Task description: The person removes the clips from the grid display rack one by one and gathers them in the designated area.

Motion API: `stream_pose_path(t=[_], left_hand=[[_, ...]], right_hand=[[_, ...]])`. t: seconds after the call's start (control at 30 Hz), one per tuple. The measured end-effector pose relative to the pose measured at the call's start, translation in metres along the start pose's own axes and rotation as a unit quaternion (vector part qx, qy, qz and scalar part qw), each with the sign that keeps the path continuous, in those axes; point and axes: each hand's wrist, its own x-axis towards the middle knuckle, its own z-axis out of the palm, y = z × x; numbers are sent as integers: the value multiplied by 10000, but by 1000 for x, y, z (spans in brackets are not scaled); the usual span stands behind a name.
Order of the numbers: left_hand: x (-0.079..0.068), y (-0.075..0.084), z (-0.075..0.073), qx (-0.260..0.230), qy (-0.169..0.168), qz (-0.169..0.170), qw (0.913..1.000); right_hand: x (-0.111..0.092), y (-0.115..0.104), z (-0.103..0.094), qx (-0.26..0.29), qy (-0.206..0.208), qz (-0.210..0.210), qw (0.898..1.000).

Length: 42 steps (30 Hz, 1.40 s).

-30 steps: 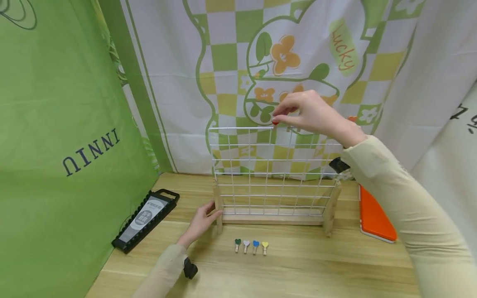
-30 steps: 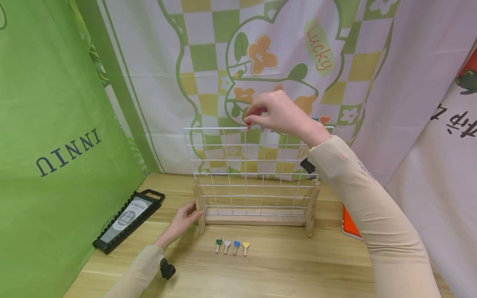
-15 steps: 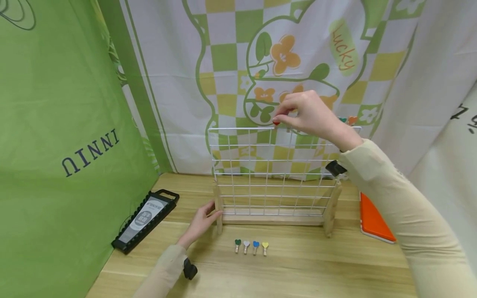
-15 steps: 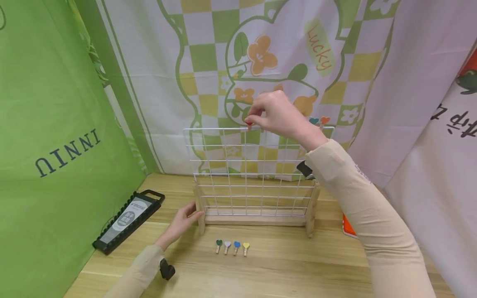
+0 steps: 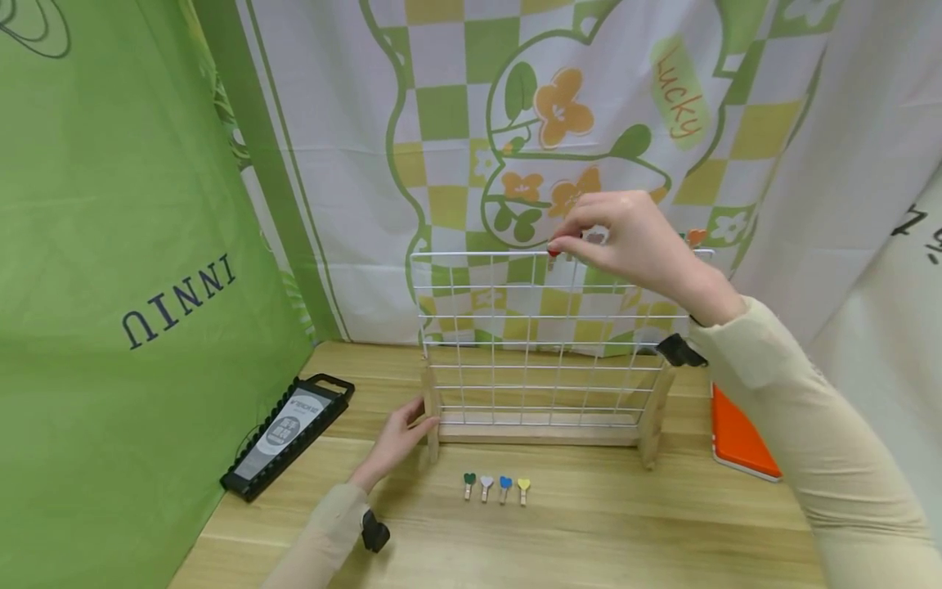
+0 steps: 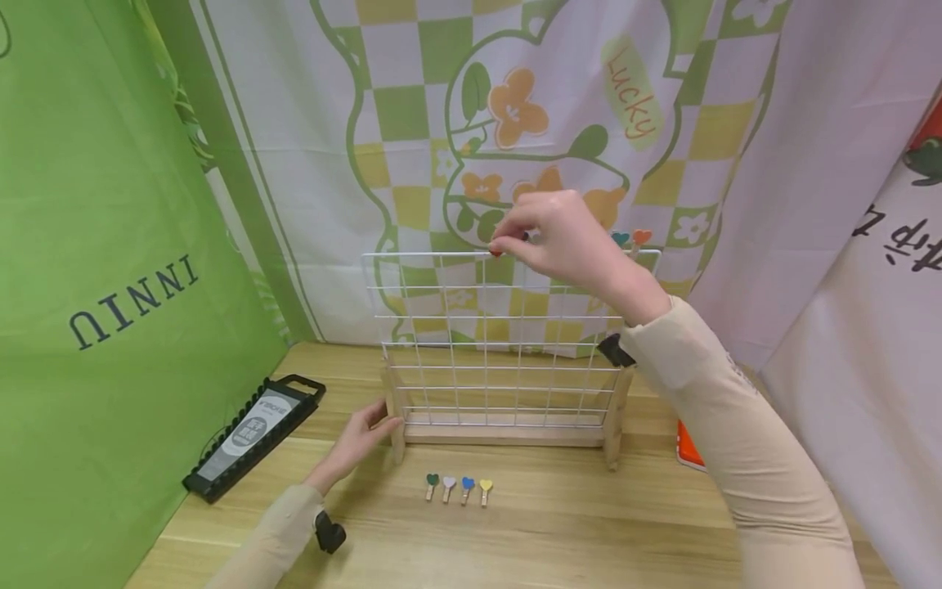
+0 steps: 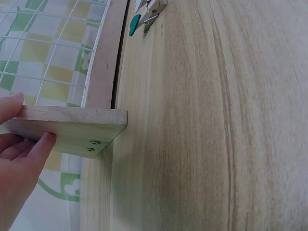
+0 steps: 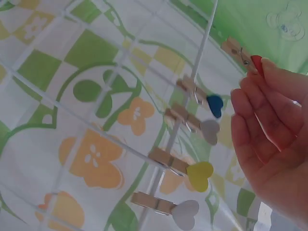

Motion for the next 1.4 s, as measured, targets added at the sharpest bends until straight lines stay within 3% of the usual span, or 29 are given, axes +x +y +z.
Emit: stream_pose_path(t=[0.2,0.4,0.57,0.87,1.17,1.4], left_hand=[[0,-1,-6,-14,-194,28,9998],[-1,0,-7,-22,-248,-27,9997],[-2,-1,-6,-55,-265,-18,9996],[-3,3,-6,-23,-303,-32,9995],[-2,2,-7,83,-408,15,9991],[-2,3,-6,108,-378,5,9992]], right_hand=[[-41,-4,23,278,-120,-193,9994],[-92,2,76,738,-596,225,9952],[-131,3,121,1158,-1264,759,9823],[-192,5,188,1770,-2052,1080,9565],[-213,7,212,2199,-2745,1915,9163],[-221,7,220,2388,-2848,2101,9043]])
